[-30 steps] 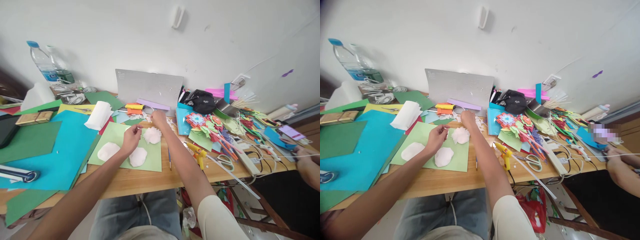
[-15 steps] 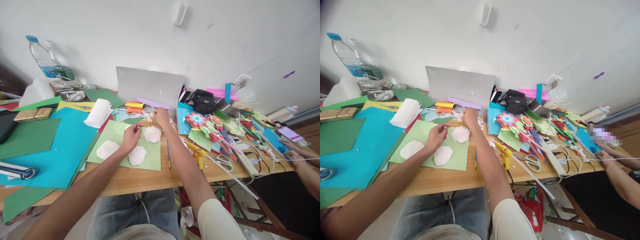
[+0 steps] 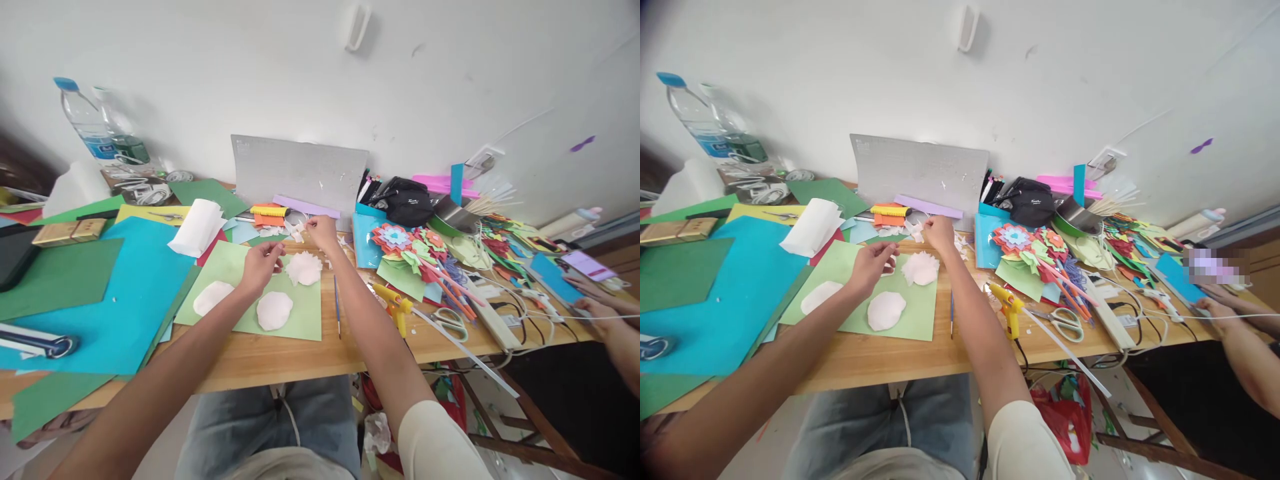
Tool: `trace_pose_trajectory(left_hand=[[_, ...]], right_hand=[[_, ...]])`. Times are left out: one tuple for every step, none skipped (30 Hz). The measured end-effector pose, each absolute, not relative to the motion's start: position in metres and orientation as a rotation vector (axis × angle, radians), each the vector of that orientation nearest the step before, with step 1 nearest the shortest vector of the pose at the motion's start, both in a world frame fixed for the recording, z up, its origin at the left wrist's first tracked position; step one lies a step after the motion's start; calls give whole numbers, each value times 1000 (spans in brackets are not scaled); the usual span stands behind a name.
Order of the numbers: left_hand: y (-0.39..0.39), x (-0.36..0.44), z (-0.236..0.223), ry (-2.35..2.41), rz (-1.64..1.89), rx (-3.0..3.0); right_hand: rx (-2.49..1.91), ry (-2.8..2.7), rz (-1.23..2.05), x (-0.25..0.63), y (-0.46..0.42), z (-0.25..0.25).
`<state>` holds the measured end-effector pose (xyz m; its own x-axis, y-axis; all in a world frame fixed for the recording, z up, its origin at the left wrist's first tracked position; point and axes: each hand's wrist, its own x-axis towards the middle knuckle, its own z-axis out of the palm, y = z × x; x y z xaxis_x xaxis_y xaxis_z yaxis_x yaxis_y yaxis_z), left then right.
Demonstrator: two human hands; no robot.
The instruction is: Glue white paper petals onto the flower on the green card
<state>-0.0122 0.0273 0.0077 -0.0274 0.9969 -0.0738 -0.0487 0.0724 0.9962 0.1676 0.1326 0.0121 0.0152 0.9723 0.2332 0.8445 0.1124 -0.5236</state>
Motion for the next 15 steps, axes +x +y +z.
trace_pose_trajectory(left_hand=[[33,-10,11,1224,1199,1075],[40,-7,13,1216,1195,1049],[49,-4,15,1208,1188,1018],[57,0,16,1203,1179,982],[66,4,17,1198,1175,942],[74,9,17,1193,1181,913],[82,13,17,1199,1187,889],[89,17,17,1212,1193,880],[94,20,15,1230,1199,880],[99,23,14,1253,1200,887],[102,25,11,1279,1199,902],[105,25,9,1309,1194,922],[107,25,6,1342,1185,949],[109,25,3,1380,1174,982],[111,23,0,1423,1162,1021]], right_hand=[[-1731,-1839,339,166,132,13],[-1700,-1820,366,165,132,14],[-1670,-1802,391,163,131,16],[-1640,-1785,415,162,130,18],[-1612,-1768,438,160,128,19],[-1585,-1752,461,159,127,20],[-1560,-1735,485,158,126,21],[-1536,-1715,510,157,125,21],[-1516,-1691,535,156,124,20],[-1498,-1659,559,156,123,19],[-1484,-1620,581,156,123,17],[-1474,-1573,600,156,123,15],[-1466,-1520,615,157,124,14],[-1460,-1465,627,158,124,12],[-1453,-1414,637,159,123,12]])
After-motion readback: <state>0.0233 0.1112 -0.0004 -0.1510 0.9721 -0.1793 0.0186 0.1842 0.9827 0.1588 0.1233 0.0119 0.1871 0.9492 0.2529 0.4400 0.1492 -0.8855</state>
